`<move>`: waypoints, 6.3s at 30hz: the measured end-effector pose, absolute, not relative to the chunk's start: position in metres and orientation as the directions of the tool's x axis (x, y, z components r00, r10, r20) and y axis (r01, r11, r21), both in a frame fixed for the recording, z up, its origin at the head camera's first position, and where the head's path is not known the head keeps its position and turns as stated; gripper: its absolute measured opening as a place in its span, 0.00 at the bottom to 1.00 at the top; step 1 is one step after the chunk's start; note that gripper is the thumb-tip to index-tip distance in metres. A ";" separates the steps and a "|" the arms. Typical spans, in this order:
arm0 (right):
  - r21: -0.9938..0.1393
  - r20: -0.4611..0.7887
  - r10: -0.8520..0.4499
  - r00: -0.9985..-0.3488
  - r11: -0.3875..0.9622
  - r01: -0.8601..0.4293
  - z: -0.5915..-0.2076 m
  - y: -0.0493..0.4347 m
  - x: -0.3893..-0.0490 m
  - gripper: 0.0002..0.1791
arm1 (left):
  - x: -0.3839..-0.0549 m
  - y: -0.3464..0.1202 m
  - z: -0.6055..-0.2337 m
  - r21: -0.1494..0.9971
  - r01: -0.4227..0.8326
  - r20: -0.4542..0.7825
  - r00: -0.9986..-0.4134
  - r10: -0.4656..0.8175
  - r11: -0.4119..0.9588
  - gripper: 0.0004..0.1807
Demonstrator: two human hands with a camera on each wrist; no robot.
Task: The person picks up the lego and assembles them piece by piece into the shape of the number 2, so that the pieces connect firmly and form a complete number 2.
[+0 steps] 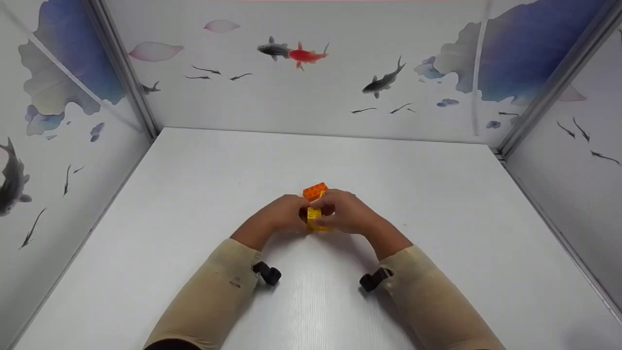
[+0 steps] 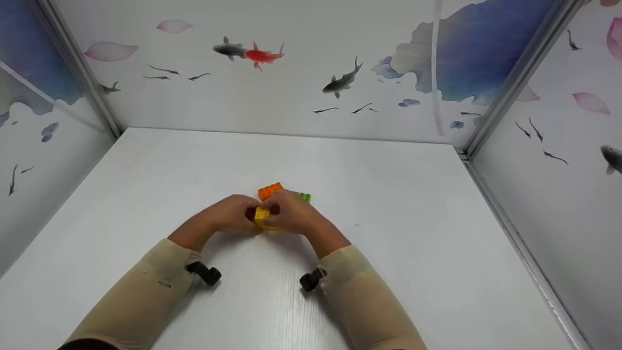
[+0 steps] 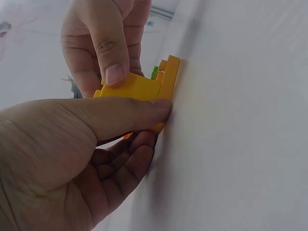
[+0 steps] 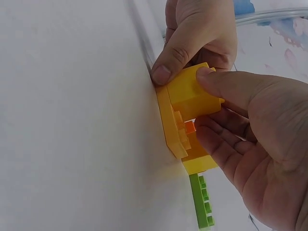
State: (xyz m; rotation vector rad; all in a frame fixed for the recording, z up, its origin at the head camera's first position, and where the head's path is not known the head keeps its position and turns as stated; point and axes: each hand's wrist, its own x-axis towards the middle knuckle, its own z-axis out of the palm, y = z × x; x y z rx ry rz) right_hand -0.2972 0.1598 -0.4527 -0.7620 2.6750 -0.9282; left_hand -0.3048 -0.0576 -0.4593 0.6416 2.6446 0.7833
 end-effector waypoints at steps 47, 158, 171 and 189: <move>-0.595 -0.180 -0.363 -0.914 0.781 -0.192 -0.457 0.171 -0.382 0.20 | -0.310 -0.061 -0.446 0.705 0.210 -0.181 -0.870 0.458 0.677 0.19; -0.722 0.069 -0.471 -0.879 0.585 -0.370 -0.445 0.187 -0.294 0.18 | -0.309 -0.069 -0.438 0.730 0.248 -0.098 -0.884 0.457 0.637 0.19; -0.718 0.077 -0.464 -0.882 0.588 -0.372 -0.447 0.188 -0.294 0.18 | -0.310 -0.068 -0.440 0.726 0.236 -0.102 -0.892 0.440 0.646 0.18; -0.727 0.029 -0.446 -0.895 0.605 -0.325 -0.447 0.189 -0.295 0.17 | -0.310 -0.065 -0.439 0.749 0.198 -0.128 -0.893 0.431 0.633 0.17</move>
